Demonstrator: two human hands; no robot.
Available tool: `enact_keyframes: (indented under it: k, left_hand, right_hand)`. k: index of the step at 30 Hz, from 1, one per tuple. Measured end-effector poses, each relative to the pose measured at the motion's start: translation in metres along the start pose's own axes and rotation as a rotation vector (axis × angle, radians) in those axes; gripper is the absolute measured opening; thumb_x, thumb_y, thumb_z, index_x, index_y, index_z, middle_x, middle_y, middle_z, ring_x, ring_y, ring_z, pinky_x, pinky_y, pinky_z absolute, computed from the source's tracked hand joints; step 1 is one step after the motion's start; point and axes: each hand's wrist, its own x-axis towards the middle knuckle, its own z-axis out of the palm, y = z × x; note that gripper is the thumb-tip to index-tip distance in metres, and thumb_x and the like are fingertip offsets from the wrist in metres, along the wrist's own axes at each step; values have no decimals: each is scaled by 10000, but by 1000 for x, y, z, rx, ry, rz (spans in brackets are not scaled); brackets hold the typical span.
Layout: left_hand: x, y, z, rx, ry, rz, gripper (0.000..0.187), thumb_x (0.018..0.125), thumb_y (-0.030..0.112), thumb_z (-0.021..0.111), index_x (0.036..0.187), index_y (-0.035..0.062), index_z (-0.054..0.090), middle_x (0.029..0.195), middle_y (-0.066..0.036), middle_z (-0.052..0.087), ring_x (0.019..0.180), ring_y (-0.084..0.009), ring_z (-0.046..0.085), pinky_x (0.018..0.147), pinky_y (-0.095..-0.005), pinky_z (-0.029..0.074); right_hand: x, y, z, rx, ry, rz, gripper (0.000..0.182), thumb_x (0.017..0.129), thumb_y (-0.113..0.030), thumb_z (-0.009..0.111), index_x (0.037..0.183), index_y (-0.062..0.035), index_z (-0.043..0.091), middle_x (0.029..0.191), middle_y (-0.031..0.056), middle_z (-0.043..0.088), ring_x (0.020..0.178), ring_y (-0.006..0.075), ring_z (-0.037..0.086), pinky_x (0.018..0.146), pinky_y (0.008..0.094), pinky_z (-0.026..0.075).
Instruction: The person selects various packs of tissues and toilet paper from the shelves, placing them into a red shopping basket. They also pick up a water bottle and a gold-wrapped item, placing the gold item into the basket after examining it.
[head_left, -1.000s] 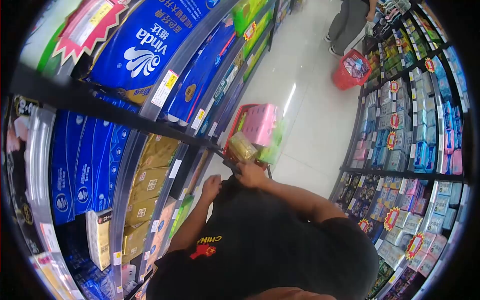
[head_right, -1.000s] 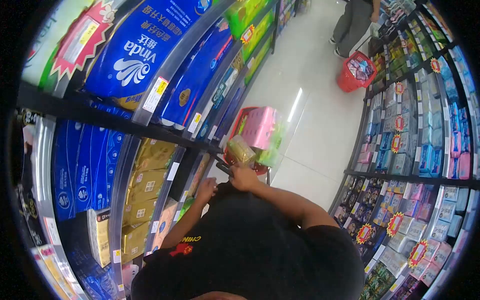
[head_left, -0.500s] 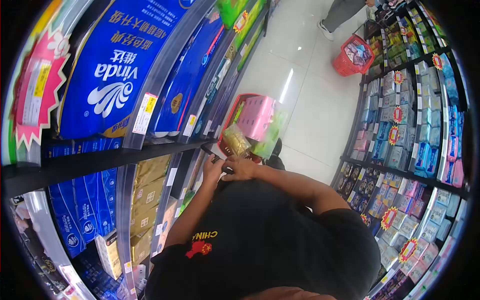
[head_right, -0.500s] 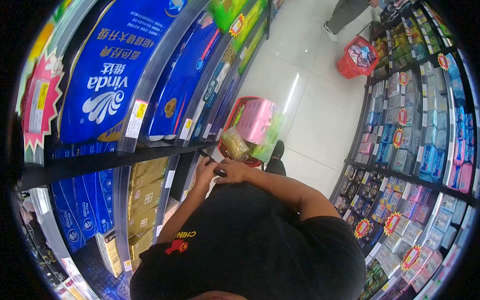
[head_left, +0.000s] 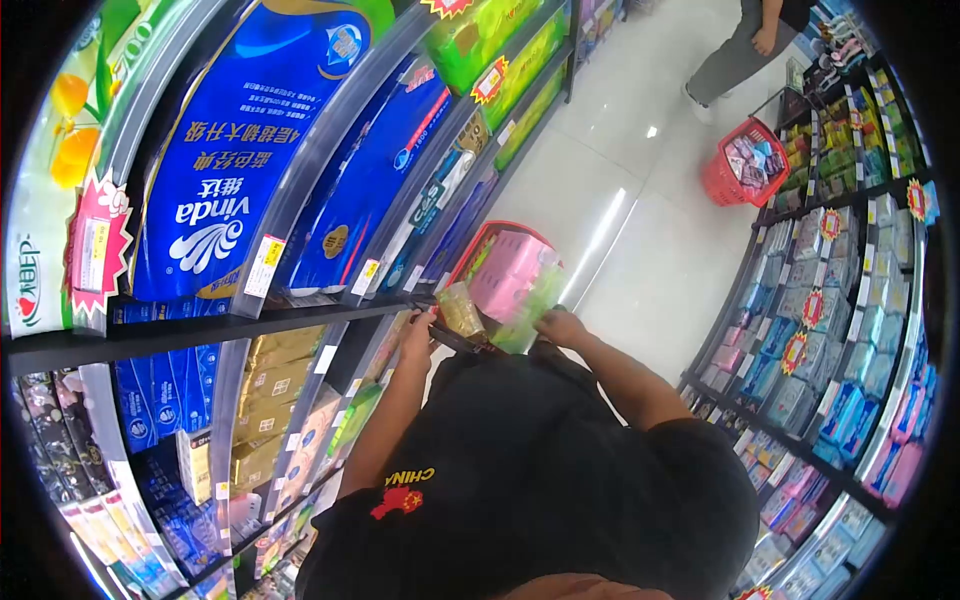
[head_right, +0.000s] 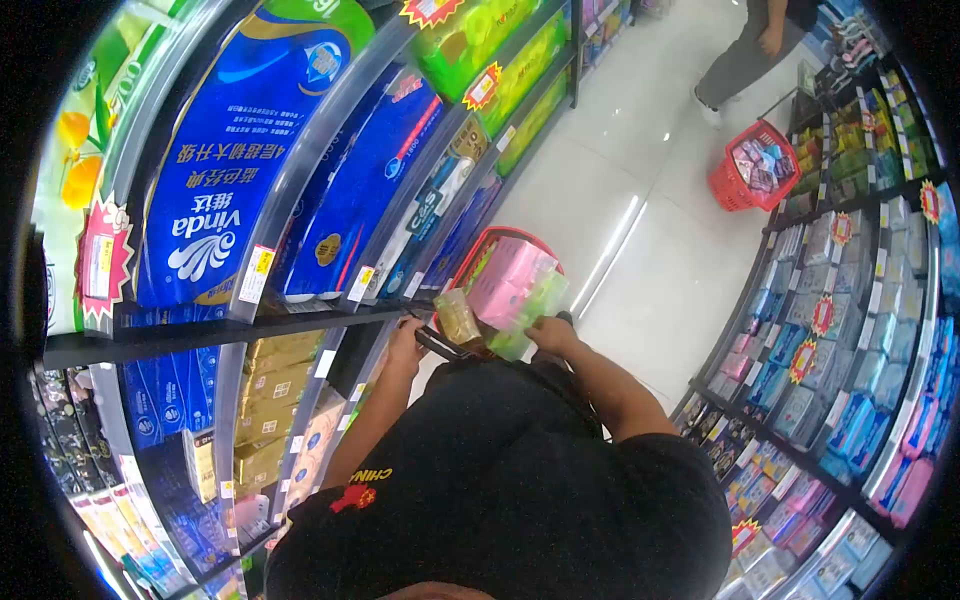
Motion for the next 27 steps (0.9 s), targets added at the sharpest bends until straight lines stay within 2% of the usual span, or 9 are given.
enact_keyframes:
  k: [6,8,11,13,18,20,21,23,27]
  left_hand:
    - [2,12,23,87,-54,-16,444,774,207,662,1196,165,532,945,-5,567,884,-154,575,790,-398,501]
    - [5,13,30,100,-78,-13,394,776,209,655,1152,166,547,927,-1,562,864,-150,569,798,-396,497]
    - [8,24,51,85,-57,-6,261,795,207,630,1046,161,574,883,3,542,815,-136,556,772,-381,500]
    - [17,27,62,57,-101,-13,307,803,197,624,1101,159,560,877,3,535,793,-131,553,732,-368,515]
    - [22,31,97,-74,-79,21,404,828,172,600,1223,143,518,889,-14,528,783,-149,555,645,-362,557]
    - [21,35,108,-34,-82,34,514,819,188,611,1311,143,470,1045,-42,564,960,-185,590,708,-392,529]
    - [20,38,112,-20,-100,33,544,815,193,615,1333,146,455,1089,-49,567,1011,-194,589,726,-399,519]
    - [32,39,118,24,-153,25,628,806,218,623,1392,148,410,1185,-67,569,1131,-212,577,781,-413,481]
    - [25,49,148,-2,-224,14,646,824,216,597,1429,137,384,1182,-69,563,1086,-221,603,764,-400,514]
  right_hand:
    - [-32,157,-18,-101,26,235,531,877,-480,493,939,2,708,978,258,670,981,412,632,879,479,487]
    - [-58,166,-40,1,26,352,516,874,-464,493,921,6,702,952,258,670,971,416,629,867,486,487]
    - [-68,216,-31,46,117,363,417,905,-393,533,882,8,644,766,154,629,651,243,655,561,375,529]
    - [-70,225,-25,243,112,479,379,886,-369,559,869,1,639,751,129,607,629,229,619,542,360,515]
    - [-70,169,-31,681,99,606,372,869,-369,594,1008,-24,617,883,84,618,726,197,590,546,334,498]
    - [-59,151,-23,692,194,549,343,865,-351,625,923,-15,659,681,85,590,546,180,558,462,320,471]
    - [-53,141,-23,718,185,533,361,867,-363,623,944,-12,659,677,88,589,556,182,563,451,314,458]
    - [-45,121,-36,561,126,410,423,873,-397,601,1003,-1,672,763,132,651,636,211,623,570,347,503]
    - [-26,101,-69,358,46,343,487,873,-421,573,1074,12,674,882,182,695,755,260,672,761,375,517]
